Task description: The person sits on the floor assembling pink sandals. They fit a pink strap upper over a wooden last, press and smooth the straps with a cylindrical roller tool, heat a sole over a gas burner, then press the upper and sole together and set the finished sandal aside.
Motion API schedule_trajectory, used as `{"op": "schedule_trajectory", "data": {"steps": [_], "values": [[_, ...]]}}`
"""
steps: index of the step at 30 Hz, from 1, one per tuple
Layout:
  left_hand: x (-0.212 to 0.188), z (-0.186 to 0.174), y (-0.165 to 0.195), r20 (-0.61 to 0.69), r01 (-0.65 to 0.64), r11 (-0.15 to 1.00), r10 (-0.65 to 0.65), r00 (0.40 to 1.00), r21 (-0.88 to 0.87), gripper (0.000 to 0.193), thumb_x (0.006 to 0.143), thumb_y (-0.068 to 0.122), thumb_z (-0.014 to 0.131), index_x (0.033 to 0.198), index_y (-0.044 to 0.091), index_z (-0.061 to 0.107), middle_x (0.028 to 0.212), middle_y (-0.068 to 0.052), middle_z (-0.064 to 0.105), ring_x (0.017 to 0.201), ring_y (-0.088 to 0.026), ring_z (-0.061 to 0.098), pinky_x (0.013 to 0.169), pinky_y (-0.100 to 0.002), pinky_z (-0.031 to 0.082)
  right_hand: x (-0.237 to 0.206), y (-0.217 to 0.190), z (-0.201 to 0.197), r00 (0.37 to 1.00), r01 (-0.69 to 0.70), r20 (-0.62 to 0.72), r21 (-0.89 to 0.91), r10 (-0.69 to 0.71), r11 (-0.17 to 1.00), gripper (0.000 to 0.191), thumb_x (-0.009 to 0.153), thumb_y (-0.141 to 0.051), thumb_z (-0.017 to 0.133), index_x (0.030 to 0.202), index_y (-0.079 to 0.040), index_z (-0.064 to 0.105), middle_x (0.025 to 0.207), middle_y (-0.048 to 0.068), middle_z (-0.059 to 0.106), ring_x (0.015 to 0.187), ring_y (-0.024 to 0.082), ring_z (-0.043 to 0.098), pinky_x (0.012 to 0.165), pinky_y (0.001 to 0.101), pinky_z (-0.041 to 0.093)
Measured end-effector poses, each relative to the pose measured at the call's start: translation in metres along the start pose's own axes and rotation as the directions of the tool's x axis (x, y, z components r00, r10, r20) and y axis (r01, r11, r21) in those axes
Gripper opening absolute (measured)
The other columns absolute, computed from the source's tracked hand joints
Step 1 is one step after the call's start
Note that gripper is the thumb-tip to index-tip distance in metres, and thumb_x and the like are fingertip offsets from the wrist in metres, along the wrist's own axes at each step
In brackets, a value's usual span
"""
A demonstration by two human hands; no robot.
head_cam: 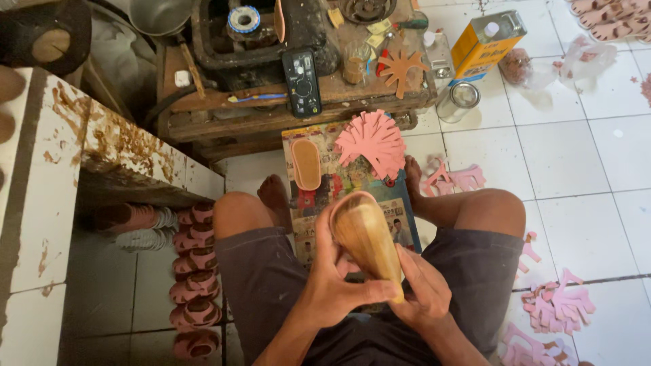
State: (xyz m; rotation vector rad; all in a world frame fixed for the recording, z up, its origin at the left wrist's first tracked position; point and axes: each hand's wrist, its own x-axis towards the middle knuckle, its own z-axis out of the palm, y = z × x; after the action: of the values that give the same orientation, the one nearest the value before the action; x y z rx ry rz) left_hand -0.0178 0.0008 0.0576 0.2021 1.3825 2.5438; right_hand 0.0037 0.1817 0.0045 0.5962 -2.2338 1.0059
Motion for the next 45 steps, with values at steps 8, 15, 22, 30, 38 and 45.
{"op": "schedule_trajectory", "data": {"steps": [8,15,22,30,38,45], "values": [[0.000,0.002,-0.002,-0.029,-0.010,0.999,0.011,1.000,0.033,0.123,0.067,0.013,0.094,0.161,0.008,0.015,0.154,-0.015,0.039,0.139,-0.027,0.051,0.105,-0.042,0.057,-0.013,0.012,0.007,0.999,0.021,-0.027,0.004,-0.021,1.000,0.069,0.075,-0.020,0.092,0.128,0.010,0.059,0.116,0.023,0.070,0.103,0.034,0.074,0.090,0.0388,0.060],[-0.005,0.003,-0.003,-0.022,-0.004,1.000,0.003,1.000,-0.026,0.122,0.067,0.012,0.095,0.160,0.010,0.016,0.151,-0.016,0.043,0.134,-0.026,0.054,0.103,-0.041,0.057,-0.010,-0.003,0.007,0.997,-0.026,-0.068,-0.021,0.024,0.999,0.065,0.076,-0.019,0.092,0.125,0.010,0.061,0.108,0.021,0.072,0.097,0.033,0.074,0.086,0.0373,0.060],[-0.005,-0.006,-0.007,-0.032,0.013,0.998,-0.015,0.999,-0.069,0.120,0.068,0.008,0.094,0.160,0.011,0.017,0.151,-0.014,0.041,0.136,-0.024,0.052,0.103,-0.040,0.055,0.005,0.002,0.006,0.993,0.109,-0.044,-0.075,-0.112,0.991,0.060,0.079,-0.020,0.090,0.122,0.010,0.062,0.102,0.021,0.072,0.089,0.034,0.075,0.080,0.0374,0.062],[0.020,-0.042,-0.038,-0.327,-0.123,0.977,0.061,0.943,-0.173,0.107,0.067,-0.002,0.082,0.156,0.013,0.024,0.147,-0.012,0.047,0.132,-0.030,0.054,0.105,-0.047,0.054,0.011,0.058,0.025,0.897,-0.312,0.419,0.379,0.139,0.871,0.070,0.083,-0.018,0.084,0.140,0.007,0.052,0.127,0.022,0.067,0.118,0.039,0.065,0.103,0.0403,0.050],[0.036,-0.074,-0.079,-0.390,0.144,0.976,-0.197,0.899,-0.161,0.114,0.058,0.009,0.085,0.155,0.014,0.027,0.140,-0.010,0.050,0.128,-0.029,0.054,0.103,-0.045,0.050,0.110,0.169,0.096,0.936,-0.031,0.343,-0.140,0.078,0.990,0.059,0.076,-0.030,0.089,0.120,-0.002,0.061,0.118,0.019,0.062,0.110,0.040,0.058,0.094,0.0471,0.046],[0.067,-0.070,-0.086,-0.334,0.379,0.923,-0.335,0.881,0.072,0.114,0.058,0.022,0.092,0.153,0.016,0.030,0.138,-0.010,0.051,0.123,-0.027,0.058,0.099,-0.043,0.054,0.158,0.214,0.121,0.804,0.079,0.595,-0.128,0.012,0.989,0.050,0.065,-0.020,0.084,0.109,-0.003,0.066,0.106,0.018,0.065,0.104,0.039,0.059,0.092,0.0452,0.046]]}}
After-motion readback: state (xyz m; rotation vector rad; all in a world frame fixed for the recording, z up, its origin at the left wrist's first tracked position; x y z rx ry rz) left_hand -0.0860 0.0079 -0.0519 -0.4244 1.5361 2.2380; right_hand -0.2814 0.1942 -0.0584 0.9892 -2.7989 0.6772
